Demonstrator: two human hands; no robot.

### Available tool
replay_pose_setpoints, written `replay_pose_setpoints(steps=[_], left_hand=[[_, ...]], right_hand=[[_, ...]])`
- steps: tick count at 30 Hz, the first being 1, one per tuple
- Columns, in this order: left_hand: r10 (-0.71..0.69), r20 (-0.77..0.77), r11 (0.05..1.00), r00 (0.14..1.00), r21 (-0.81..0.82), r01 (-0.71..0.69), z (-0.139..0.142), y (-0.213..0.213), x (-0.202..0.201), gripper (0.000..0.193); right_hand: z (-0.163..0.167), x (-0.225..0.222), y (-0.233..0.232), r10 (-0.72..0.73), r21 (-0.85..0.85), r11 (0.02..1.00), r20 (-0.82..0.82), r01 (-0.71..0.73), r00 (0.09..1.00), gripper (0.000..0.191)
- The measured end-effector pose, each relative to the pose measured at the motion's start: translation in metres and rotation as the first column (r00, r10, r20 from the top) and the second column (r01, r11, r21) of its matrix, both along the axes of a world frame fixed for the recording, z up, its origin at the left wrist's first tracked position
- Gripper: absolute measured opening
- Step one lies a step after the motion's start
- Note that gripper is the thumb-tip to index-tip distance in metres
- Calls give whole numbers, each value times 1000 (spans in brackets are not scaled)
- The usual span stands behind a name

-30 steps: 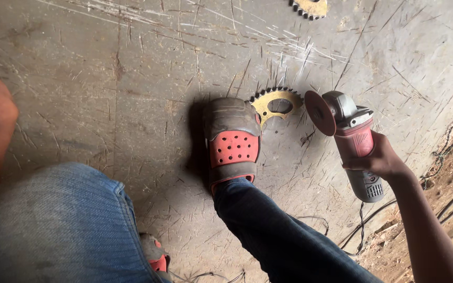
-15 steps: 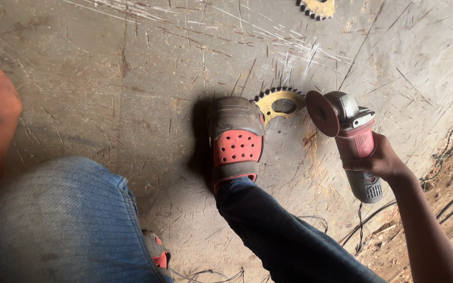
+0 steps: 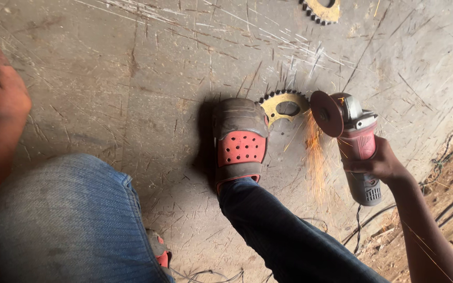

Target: The person sits on the floor and uses an angle grinder to grind the teeth and edges of metal sprockets, holding each sprocket steady with a foot while sparks fly. They reposition the sprockets by hand between grinding passes and work on several pieces one after another.

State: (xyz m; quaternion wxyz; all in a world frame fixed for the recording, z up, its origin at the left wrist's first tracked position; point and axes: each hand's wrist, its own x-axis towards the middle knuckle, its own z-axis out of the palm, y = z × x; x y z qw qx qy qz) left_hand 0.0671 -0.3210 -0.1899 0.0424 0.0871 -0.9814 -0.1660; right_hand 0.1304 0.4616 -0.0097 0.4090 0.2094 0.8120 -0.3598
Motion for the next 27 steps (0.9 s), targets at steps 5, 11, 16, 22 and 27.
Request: replay_pose_setpoints(steps=[5, 11, 16, 22, 27], left_hand=[[98, 34, 995, 995, 33, -99, -2, -1, -5, 48], [142, -5, 989, 990, 44, -141, -11, -8, -7, 51], [106, -23, 990, 994, 97, -103, -13, -12, -6, 49], [20, -93, 998, 995, 55, -15, -10, -13, -6, 45], [32, -86, 999, 996, 36, -29, -2, -15, -8, 43]], right_hand=[[2, 1, -5, -17, -41, 999, -10, 16, 1000, 45], [5, -2, -8, 36, -18, 999, -24, -36, 999, 47], [0, 1, -11, -34, -47, 998, -27, 33, 999, 49], [5, 1, -18, 43, -13, 999, -44, -44, 998, 58], [9, 4, -24, 5, -10, 1000, -26, -5, 1000, 45]])
